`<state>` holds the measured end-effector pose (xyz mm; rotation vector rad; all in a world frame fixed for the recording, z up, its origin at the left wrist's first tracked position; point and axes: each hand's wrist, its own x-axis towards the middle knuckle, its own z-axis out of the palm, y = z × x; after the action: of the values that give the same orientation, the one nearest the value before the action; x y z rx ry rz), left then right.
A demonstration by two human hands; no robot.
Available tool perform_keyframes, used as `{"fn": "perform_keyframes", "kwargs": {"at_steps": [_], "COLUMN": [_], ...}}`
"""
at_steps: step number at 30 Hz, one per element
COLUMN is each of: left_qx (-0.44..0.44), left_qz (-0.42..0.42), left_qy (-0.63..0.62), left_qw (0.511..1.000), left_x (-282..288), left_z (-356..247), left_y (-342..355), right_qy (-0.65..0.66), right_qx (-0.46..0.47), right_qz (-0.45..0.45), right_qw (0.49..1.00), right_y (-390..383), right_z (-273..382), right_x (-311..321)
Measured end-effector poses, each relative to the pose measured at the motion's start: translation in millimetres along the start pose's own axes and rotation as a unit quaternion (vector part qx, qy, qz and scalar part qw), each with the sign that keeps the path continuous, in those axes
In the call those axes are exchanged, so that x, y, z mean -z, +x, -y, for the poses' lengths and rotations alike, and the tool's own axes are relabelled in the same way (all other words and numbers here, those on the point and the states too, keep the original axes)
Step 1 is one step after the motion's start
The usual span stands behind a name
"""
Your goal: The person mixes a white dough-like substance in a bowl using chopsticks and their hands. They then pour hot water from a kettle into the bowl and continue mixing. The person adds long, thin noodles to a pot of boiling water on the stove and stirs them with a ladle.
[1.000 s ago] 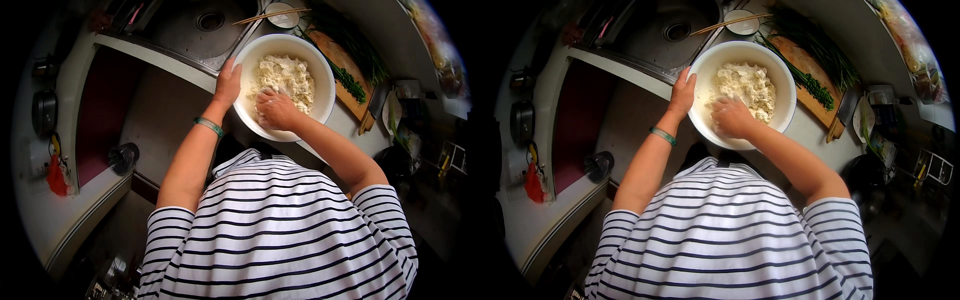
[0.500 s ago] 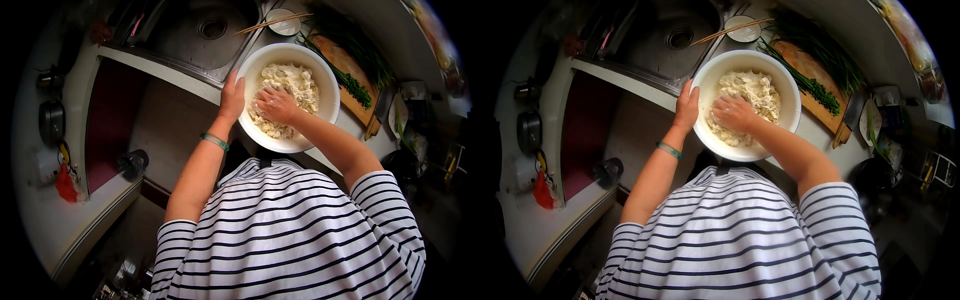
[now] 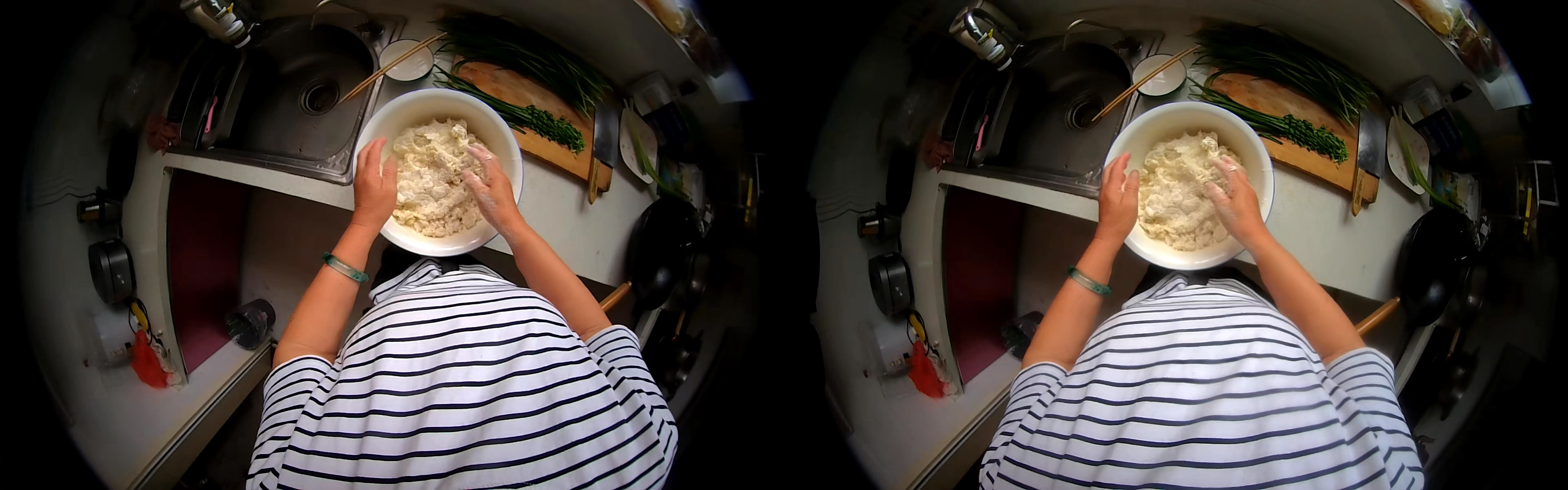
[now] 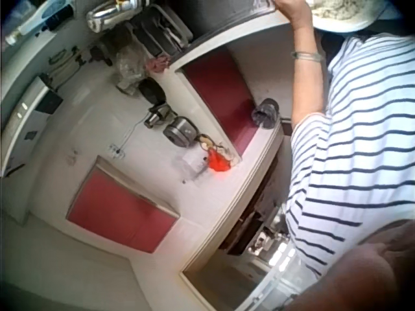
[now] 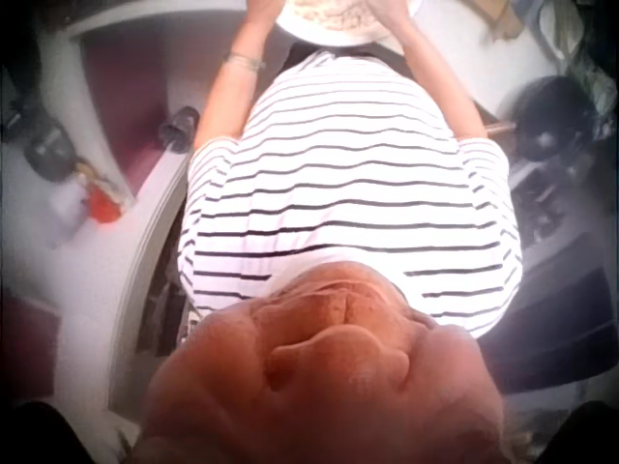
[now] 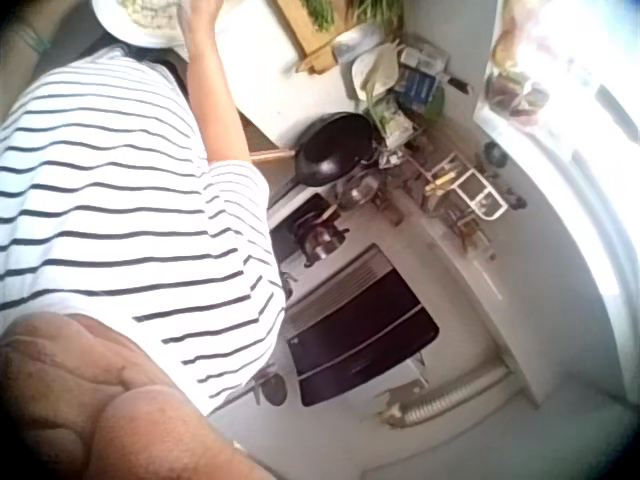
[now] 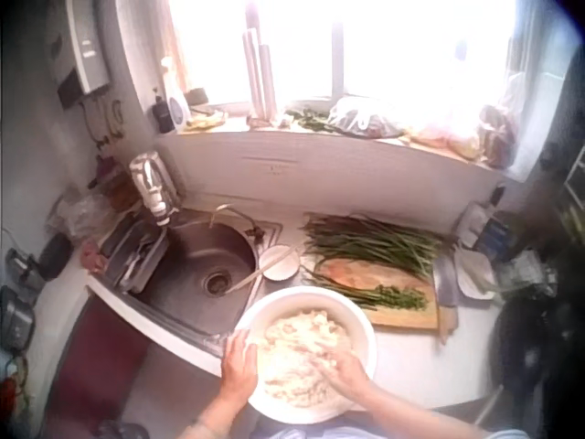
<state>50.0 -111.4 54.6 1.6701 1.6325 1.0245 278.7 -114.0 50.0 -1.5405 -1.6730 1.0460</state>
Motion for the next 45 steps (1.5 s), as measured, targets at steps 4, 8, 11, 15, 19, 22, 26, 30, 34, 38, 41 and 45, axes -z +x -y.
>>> {"fn": "perform_keyframes", "kwargs": {"at_steps": [4, 8, 11, 15, 19, 22, 26, 30, 34, 38, 41, 45], "left_qx": [0.167, 0.308, 0.322, 0.362, 0.372, 0.265, -0.031, -0.197, -0.216, -0.168, -0.128, -0.106], "left_qz": [0.061, 0.161, 0.206, 0.227, 0.272, 0.366, 0.422, 0.408, 0.322, 0.321, 0.333, 0.333], "left_qy": [-0.096, -0.296, -0.349, -0.347, -0.362, -0.37, -0.063, 0.105, 0.263, 0.284, 0.307, 0.278], "left_qw": [0.979, 0.89, 0.856, 0.835, 0.81, 0.812, 0.904, 0.885, 0.883, 0.888, 0.883, 0.895], "left_x": [-27.6, -36.1, -51.8, -62.3, -48.2, -21.4, 5.2, 0.2, -13.5, -36.9, -56.7, -73.7], "left_z": [24.0, 28.3, 45.2, 25.2, -1.8, -7.2, -22.4, -21.5, 1.2, 13.1, 13.6, 22.6], "left_y": [24.6, 47.1, 67.7, 88.3, 100.4, 97.8, 76.8, 42.3, 10.4, 29.7, 52.2, 80.5], "right_qy": [0.1, 0.326, 0.227, 0.326, 0.333, 0.293, 0.173, -0.035, -0.259, -0.218, -0.196, -0.246], "right_qx": [-0.194, -0.345, -0.349, -0.357, -0.352, -0.276, -0.201, -0.119, -0.102, -0.158, -0.164, -0.126], "right_qz": [-0.12, -0.035, -0.112, 0.032, 0.027, -0.006, -0.036, -0.127, -0.143, -0.103, -0.101, -0.156], "right_qw": [0.969, 0.879, 0.902, 0.875, 0.874, 0.915, 0.964, 0.984, 0.95, 0.958, 0.962, 0.948], "right_y": [20.3, 48.7, 65.6, 91.1, 94.2, 56.0, 8.2, -20.8, -22.8, 12.4, 41.4, 68.8], "right_z": [-33.3, -34.8, -6.5, -27.6, -12.7, 34.7, 38.2, 32.6, 28.2, 6.5, -3.7, -17.5], "right_x": [-11.7, -2.9, -13.3, -29.3, -25.9, -10.5, -16.4, -55.5, -86.1, -78.2, -61.8, -58.7]}}
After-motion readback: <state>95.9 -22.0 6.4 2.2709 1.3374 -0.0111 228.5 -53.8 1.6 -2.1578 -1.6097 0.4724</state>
